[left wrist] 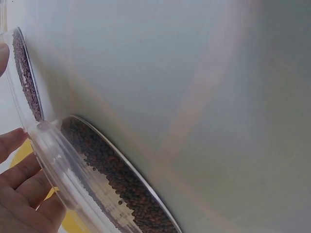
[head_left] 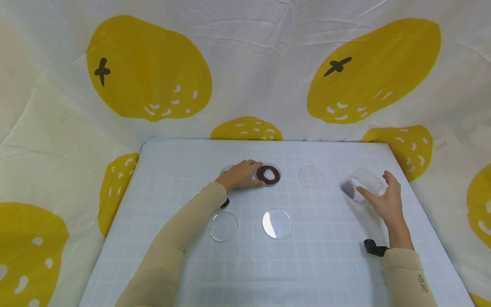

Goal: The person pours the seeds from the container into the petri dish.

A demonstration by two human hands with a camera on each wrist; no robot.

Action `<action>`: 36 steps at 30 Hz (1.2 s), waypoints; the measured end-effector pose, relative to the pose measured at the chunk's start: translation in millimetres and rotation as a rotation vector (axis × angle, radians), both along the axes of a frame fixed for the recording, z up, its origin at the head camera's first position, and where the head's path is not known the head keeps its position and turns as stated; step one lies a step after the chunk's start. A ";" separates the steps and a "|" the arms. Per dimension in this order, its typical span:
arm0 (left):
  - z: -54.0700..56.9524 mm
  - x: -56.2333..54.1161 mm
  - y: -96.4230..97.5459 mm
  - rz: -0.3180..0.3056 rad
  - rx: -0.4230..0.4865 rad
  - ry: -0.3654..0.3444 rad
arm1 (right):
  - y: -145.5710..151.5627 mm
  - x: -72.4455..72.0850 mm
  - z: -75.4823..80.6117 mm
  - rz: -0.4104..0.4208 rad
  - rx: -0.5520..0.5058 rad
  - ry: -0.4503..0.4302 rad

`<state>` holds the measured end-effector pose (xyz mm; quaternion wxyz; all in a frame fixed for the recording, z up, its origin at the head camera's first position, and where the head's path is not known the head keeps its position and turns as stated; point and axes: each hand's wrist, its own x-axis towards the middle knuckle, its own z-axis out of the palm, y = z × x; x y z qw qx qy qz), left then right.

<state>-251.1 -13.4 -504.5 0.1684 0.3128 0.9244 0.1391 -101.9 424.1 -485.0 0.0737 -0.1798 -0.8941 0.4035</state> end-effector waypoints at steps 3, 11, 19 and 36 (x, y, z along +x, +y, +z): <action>-0.4 0.0 -0.2 0.001 0.002 -0.004 | -2.9 0.0 3.3 -0.004 0.032 0.019; -0.3 0.3 -0.2 0.004 -0.014 0.009 | -22.3 -5.1 21.4 0.028 0.005 0.066; -1.7 -1.1 -0.3 -0.002 -0.003 0.002 | -46.2 -20.2 29.1 0.127 -0.010 0.145; -3.1 -2.7 -0.6 -0.012 0.010 0.003 | -81.8 -47.2 -6.4 0.373 -0.054 0.100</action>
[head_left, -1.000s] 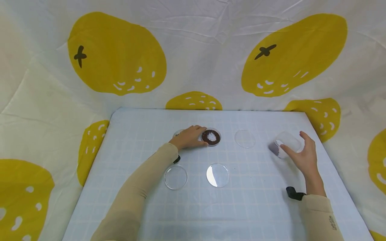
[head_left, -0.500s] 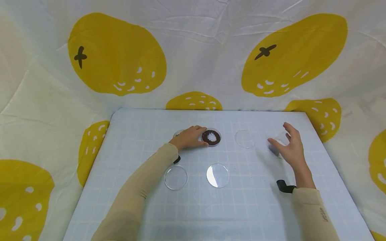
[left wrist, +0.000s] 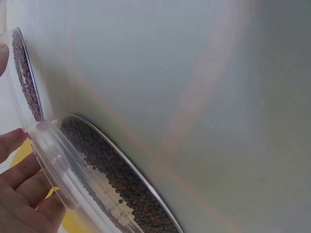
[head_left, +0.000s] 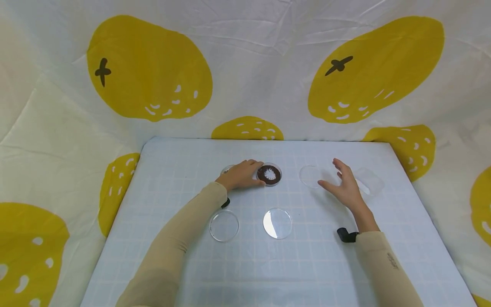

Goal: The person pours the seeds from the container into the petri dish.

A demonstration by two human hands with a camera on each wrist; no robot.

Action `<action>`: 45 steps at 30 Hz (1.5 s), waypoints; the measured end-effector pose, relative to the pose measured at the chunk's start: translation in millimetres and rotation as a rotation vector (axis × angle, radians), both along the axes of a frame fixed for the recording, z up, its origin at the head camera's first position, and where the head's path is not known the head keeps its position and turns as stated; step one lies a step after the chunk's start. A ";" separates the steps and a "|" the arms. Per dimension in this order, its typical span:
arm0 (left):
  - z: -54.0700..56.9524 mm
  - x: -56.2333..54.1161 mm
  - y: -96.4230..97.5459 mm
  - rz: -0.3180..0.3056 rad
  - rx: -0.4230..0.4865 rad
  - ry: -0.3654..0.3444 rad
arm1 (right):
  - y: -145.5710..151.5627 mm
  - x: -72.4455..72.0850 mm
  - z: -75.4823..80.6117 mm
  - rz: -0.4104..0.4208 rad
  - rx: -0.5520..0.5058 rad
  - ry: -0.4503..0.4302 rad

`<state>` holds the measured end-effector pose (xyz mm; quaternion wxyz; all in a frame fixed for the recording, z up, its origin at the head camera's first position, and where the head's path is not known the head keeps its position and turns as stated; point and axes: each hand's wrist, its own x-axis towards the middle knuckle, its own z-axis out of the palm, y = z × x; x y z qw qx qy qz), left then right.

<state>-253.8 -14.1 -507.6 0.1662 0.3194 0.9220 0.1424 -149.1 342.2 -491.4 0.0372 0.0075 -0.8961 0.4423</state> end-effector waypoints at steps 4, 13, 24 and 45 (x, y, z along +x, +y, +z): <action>0.6 -0.1 0.0 -0.004 0.007 -0.001 | 0.4 -6.1 -5.7 0.026 0.061 -0.082; 2.5 1.1 -0.2 0.001 0.006 0.002 | 3.2 -17.3 -17.5 0.123 0.155 -0.195; 2.4 1.0 0.3 0.000 -0.001 -0.006 | 4.2 -27.0 -26.6 0.136 0.270 -0.234; -2.8 0.6 0.6 -0.005 -0.017 0.026 | 1.2 -30.8 -30.9 0.123 0.393 -0.219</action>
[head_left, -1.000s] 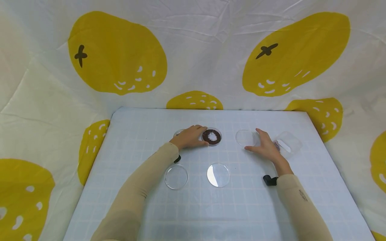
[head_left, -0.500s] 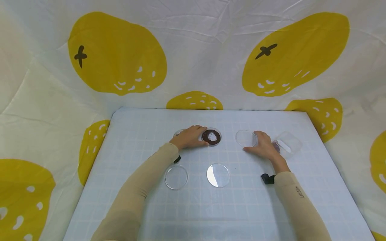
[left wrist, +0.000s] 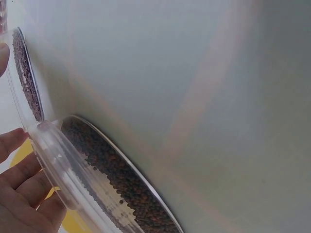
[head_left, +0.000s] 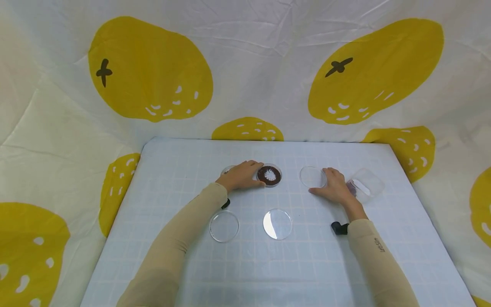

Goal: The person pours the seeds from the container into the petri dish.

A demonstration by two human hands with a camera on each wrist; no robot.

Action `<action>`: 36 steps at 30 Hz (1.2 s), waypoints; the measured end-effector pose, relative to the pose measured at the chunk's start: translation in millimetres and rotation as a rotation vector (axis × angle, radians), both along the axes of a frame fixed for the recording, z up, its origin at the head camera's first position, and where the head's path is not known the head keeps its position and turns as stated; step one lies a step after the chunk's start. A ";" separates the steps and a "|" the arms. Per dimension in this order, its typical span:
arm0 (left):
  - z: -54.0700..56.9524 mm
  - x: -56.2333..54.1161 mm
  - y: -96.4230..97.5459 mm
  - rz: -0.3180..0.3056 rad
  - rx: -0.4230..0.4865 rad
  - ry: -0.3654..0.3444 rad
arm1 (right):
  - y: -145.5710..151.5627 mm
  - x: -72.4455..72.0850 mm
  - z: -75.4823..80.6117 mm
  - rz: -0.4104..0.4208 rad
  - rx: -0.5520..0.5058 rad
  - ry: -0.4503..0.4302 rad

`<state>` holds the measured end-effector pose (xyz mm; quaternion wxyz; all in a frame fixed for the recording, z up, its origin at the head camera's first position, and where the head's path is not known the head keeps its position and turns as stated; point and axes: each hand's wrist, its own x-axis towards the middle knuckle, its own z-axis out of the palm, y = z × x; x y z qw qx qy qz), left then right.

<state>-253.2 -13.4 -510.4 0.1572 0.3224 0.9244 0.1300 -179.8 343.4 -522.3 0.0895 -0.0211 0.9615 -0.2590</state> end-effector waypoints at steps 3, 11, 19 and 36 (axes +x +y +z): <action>0.7 0.4 0.1 0.002 -0.001 -0.001 | -0.5 0.5 0.1 -0.002 0.007 0.007; 1.3 1.2 0.1 0.005 0.004 -0.010 | -4.0 1.7 3.6 -0.024 -0.033 -0.015; 1.4 0.9 0.1 0.004 0.014 -0.016 | -9.4 1.9 5.5 -0.011 -0.087 -0.007; 4.2 2.3 0.7 0.014 0.006 -0.023 | -43.1 -3.2 6.6 0.054 -0.132 0.059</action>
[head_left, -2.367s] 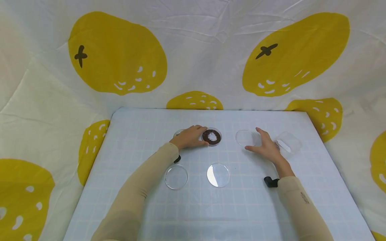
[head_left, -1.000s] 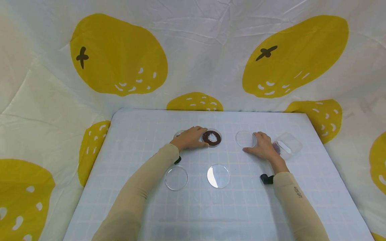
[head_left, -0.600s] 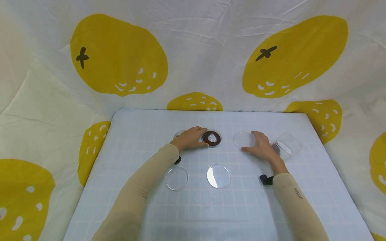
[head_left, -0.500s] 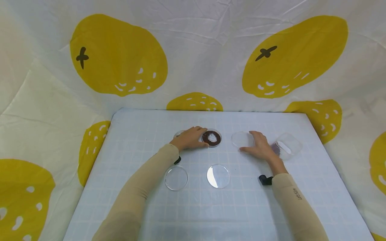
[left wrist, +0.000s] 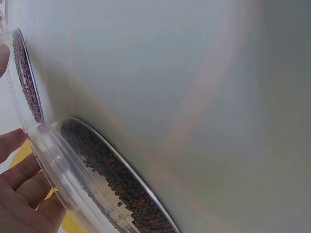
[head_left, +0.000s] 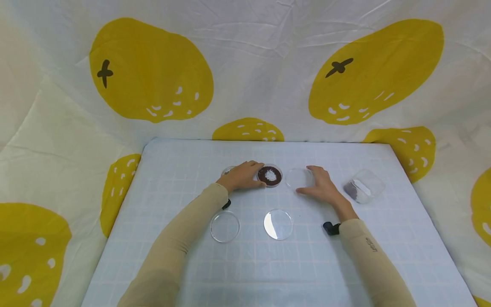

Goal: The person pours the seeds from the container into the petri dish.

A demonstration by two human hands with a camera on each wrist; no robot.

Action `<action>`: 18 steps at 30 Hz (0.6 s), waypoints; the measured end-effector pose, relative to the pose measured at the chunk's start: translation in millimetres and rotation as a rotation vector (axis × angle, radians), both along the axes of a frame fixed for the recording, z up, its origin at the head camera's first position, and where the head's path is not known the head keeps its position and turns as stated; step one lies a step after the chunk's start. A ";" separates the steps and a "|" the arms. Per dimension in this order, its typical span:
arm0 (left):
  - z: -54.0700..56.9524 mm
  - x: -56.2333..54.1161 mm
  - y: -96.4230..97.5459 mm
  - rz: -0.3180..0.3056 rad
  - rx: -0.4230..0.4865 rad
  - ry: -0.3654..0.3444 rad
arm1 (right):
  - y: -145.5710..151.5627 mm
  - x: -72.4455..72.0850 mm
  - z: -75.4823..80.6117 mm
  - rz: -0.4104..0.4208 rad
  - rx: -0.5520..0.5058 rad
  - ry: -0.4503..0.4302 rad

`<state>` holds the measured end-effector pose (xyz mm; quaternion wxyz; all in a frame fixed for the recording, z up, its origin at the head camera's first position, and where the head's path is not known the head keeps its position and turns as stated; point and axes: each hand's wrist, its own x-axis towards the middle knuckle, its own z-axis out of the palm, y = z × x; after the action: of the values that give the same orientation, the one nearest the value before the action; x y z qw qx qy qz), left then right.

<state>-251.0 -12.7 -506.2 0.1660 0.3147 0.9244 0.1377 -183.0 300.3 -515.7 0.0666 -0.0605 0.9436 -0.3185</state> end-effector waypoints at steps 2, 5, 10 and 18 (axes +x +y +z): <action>-0.1 0.0 -0.3 0.000 -0.004 0.002 | -4.0 -0.9 0.6 0.005 -0.001 -0.002; -0.3 -0.3 0.0 0.001 -0.012 0.004 | -9.1 -1.3 2.4 0.010 -0.008 -0.002; 0.3 -0.7 0.9 0.003 -0.026 0.007 | -13.1 -1.9 4.8 0.013 -0.015 0.011; -0.5 -1.2 0.0 -0.008 -0.019 0.010 | -16.5 -3.3 9.4 0.027 -0.050 0.050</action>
<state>-252.1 -12.7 -506.7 0.1648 0.3177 0.9251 0.1268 -186.3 283.8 -506.2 0.0457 -0.0830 0.9358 -0.3396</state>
